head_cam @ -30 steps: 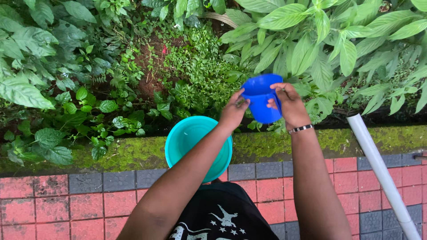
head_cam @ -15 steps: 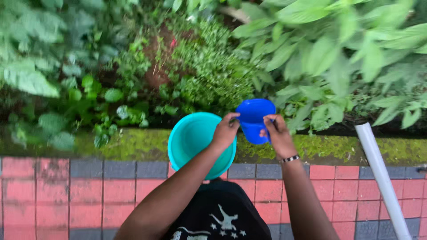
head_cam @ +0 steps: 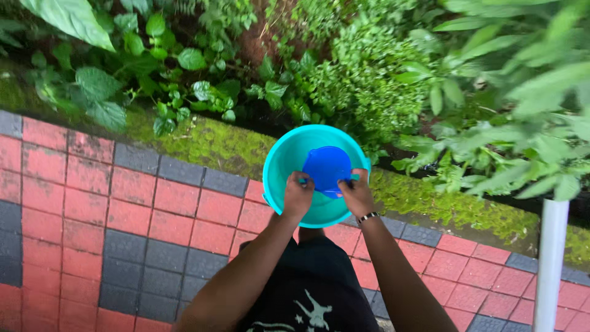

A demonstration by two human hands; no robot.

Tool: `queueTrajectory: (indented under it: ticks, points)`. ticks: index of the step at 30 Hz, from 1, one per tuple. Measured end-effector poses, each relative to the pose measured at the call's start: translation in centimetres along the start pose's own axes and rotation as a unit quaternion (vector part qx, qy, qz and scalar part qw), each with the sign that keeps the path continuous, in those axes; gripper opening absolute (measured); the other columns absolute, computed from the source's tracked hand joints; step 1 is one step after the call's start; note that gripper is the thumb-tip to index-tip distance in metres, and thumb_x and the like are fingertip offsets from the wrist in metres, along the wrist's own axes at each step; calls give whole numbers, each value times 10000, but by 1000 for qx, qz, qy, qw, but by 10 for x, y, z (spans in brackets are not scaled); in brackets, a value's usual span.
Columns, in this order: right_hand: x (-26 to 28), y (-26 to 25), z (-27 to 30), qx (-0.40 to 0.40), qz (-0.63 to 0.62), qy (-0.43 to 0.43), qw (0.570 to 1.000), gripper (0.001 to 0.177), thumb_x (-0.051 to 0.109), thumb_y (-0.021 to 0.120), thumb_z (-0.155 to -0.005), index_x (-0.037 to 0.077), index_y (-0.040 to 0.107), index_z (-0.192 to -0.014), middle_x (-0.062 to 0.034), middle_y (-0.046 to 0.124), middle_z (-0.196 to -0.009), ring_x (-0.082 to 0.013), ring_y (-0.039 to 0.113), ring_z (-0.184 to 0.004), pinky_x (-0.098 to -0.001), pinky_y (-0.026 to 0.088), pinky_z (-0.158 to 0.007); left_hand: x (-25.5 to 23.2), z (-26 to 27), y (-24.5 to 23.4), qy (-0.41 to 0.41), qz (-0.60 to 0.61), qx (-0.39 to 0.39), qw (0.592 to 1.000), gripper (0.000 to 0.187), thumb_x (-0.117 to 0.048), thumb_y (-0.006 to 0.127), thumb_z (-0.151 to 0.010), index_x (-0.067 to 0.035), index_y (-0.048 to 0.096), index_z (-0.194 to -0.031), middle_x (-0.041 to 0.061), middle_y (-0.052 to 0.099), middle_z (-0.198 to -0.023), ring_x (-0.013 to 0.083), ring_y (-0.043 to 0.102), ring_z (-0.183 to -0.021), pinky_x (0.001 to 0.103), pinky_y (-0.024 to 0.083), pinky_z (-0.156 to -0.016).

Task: The person uses a blue mug to scoop water from a green bucket and pour it onto plants multiple times in a garden. They then lift the green bucket and carry it away.

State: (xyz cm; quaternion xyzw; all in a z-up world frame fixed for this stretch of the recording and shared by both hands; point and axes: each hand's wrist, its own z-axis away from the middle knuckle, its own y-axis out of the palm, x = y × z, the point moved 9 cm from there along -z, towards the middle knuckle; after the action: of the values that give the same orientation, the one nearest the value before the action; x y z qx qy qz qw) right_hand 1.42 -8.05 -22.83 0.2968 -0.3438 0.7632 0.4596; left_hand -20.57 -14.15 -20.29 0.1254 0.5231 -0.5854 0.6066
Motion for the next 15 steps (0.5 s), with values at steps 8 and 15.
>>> queueTrajectory:
  ticks: [8, 15]
  points:
    - [-86, 77, -87, 53, 240, 26, 969, 472, 288, 742, -915, 67, 425, -1186, -242, 716, -928, -409, 718, -845, -527, 566, -722, 181, -30, 62, -272, 71, 73, 957, 499, -320, 640, -943, -36, 590, -1350, 241, 690, -1285, 383, 665, -1190, 435, 512, -987]
    - [-94, 141, -142, 83, 322, -27, 943, 515, 329, 712, -904, 83, 411, -1242, -234, 704, -1117, -485, 671, -954, -592, 539, -790, 271, -61, 114, -348, 172, 78, 919, 509, -377, 534, -953, -90, 619, -1364, 182, 681, -1308, 347, 629, -1182, 466, 464, -1012]
